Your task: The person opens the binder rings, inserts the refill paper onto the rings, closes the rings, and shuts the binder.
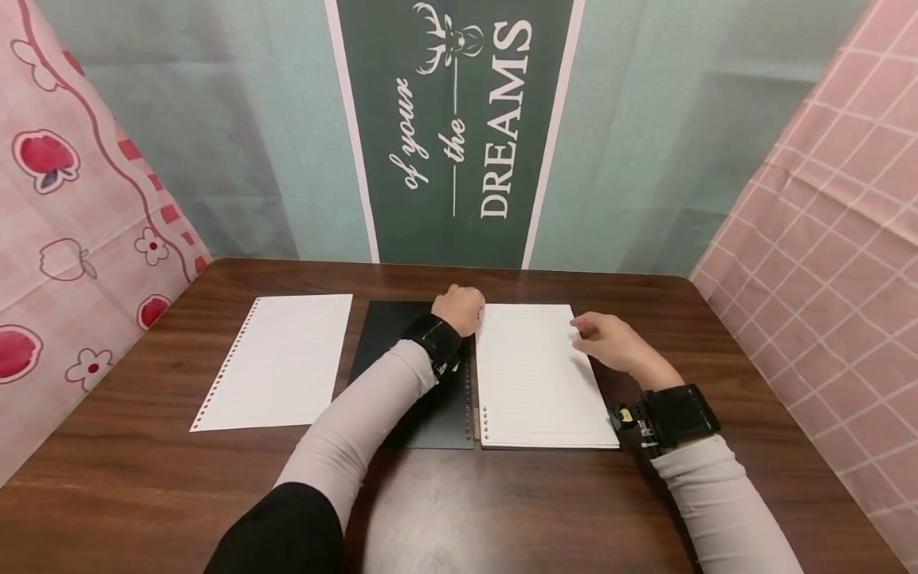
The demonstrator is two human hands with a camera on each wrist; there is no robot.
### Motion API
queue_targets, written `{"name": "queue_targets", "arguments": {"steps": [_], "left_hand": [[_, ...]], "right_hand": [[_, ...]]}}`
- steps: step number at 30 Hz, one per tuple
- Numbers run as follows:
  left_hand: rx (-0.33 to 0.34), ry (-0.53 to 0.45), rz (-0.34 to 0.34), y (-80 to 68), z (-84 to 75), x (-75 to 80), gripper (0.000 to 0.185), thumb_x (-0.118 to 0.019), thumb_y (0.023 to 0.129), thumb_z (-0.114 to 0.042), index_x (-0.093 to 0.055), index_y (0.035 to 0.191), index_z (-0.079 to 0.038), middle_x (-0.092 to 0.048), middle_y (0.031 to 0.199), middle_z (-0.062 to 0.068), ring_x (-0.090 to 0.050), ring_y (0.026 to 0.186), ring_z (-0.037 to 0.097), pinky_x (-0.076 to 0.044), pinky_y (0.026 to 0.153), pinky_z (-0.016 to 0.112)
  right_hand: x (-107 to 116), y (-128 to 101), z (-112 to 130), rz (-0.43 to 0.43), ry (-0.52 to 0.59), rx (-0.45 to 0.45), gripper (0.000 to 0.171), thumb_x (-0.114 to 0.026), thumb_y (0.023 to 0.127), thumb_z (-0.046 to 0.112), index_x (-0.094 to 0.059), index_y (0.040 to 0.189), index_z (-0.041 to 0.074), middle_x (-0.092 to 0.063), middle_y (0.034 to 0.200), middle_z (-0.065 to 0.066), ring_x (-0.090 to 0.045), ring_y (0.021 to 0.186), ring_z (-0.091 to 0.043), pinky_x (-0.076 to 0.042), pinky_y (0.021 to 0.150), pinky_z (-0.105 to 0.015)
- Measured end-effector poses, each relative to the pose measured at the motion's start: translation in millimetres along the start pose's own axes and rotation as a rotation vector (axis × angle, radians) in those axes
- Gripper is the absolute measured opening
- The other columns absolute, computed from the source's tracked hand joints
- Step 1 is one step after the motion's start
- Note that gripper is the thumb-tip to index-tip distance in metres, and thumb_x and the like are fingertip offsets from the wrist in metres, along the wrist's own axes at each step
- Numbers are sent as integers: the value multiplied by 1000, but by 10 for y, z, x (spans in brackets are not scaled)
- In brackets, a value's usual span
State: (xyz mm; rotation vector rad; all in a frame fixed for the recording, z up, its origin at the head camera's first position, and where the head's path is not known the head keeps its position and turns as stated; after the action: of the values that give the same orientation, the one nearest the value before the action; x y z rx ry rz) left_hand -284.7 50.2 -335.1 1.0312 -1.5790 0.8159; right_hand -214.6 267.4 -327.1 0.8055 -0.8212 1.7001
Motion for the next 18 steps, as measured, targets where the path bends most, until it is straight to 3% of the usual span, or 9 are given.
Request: {"name": "queue_targets", "arguments": {"steps": [5,10,18], "left_hand": [[-6,-10,-3,-11,-12,14,19,-55,98,-7,-70,86,-11,-67,101,7,-58,103,28,-46,83,41],[-11,-34,11,-4,-11,2,26,-52,98,-5,-62,75,-11,-64,93,8,-58,101,28,-42,79,40],[-19,-42,2,11,5,8,27,-51,97,-5,-64,73,-11,-64,90,7,-59,98,28,-48,79,41]], "right_hand": [[-125,-10,70,118,-88,78,52,-62,97,14,-47,142,-7,-43,145,-35,-41,135,-52,-40,105,-60],[-222,-41,84,237,-130,74,60,-68,93,15,-46,142,-9,-30,153,-36,-27,142,-54,-31,112,-61],[-264,-37,87,285,-162,49,67,-73,90,17,-42,144,-9,-22,157,-35,-22,145,-53,-28,114,-61]]}}
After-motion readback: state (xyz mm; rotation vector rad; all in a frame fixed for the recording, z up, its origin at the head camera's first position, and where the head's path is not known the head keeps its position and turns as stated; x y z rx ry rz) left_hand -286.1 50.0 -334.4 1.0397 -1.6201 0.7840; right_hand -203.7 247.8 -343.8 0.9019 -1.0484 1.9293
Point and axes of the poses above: each hand's wrist, its own y-axis towards the middle knuckle, its own x-axis out of the back of the hand, z = x × y, the point moved 7 cm from there along y, towards the middle knuckle
